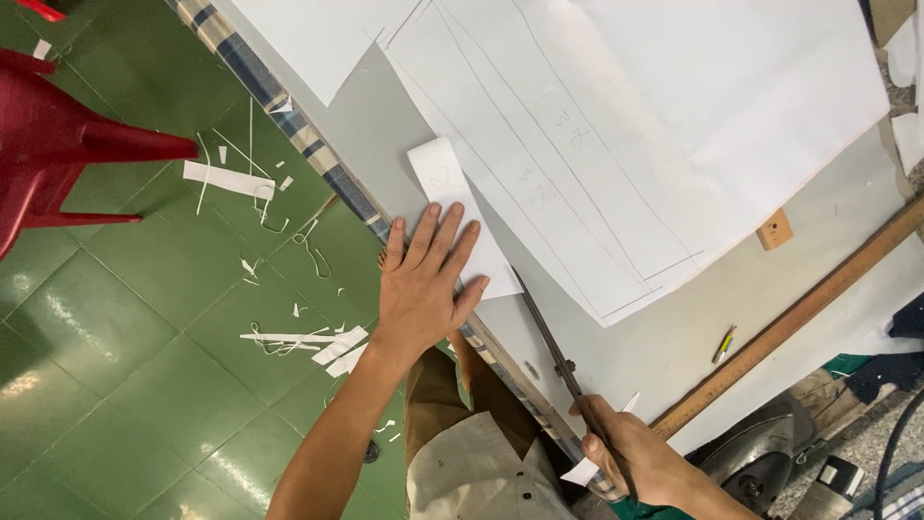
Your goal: The person uses large scissors to cut a piece of white paper along drawn lines on a table. They hold the paper steady with one hand while cutting with the other, occasionally adjusting the paper's position to follow the pattern.
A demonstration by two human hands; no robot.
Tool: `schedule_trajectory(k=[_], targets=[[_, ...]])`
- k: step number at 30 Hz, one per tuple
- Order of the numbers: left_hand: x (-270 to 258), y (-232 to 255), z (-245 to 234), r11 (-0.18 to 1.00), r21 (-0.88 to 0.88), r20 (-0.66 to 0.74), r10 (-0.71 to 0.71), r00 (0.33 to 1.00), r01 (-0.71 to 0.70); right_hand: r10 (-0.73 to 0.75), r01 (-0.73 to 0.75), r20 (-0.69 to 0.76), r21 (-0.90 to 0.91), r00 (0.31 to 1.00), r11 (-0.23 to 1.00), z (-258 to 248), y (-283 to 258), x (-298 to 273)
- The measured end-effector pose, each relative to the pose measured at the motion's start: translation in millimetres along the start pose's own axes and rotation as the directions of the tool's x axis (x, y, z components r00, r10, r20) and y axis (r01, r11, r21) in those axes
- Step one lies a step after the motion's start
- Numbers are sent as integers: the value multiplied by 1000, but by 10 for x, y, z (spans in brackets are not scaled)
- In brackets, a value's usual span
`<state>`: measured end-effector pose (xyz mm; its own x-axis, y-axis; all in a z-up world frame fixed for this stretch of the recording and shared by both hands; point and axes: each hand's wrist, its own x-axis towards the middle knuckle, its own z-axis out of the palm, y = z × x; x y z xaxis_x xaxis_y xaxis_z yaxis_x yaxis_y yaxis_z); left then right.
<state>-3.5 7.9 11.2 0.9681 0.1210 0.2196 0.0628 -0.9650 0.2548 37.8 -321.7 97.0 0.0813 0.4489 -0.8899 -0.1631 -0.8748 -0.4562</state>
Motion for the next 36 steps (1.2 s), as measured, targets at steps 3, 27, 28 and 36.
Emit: schedule_trajectory(k=[3,27,28,36], targets=[[8,1,-23,1000,-10,-3,-5,1000,5,-47,44,-40,-68,998,997,32,11,43],[4,-9,-6,1000,-14,16,-8,1000,8,115,-120,-88,-47,989,992,44,-203,26],[6,-9,-7,1000,-15,16,-8,1000,8,116,-120,-89,-47,989,992,56,-109,50],[7,-4,-1,1000,6,11,-5,1000,5,-45,12,-150,-218,988,976,64,119,101]])
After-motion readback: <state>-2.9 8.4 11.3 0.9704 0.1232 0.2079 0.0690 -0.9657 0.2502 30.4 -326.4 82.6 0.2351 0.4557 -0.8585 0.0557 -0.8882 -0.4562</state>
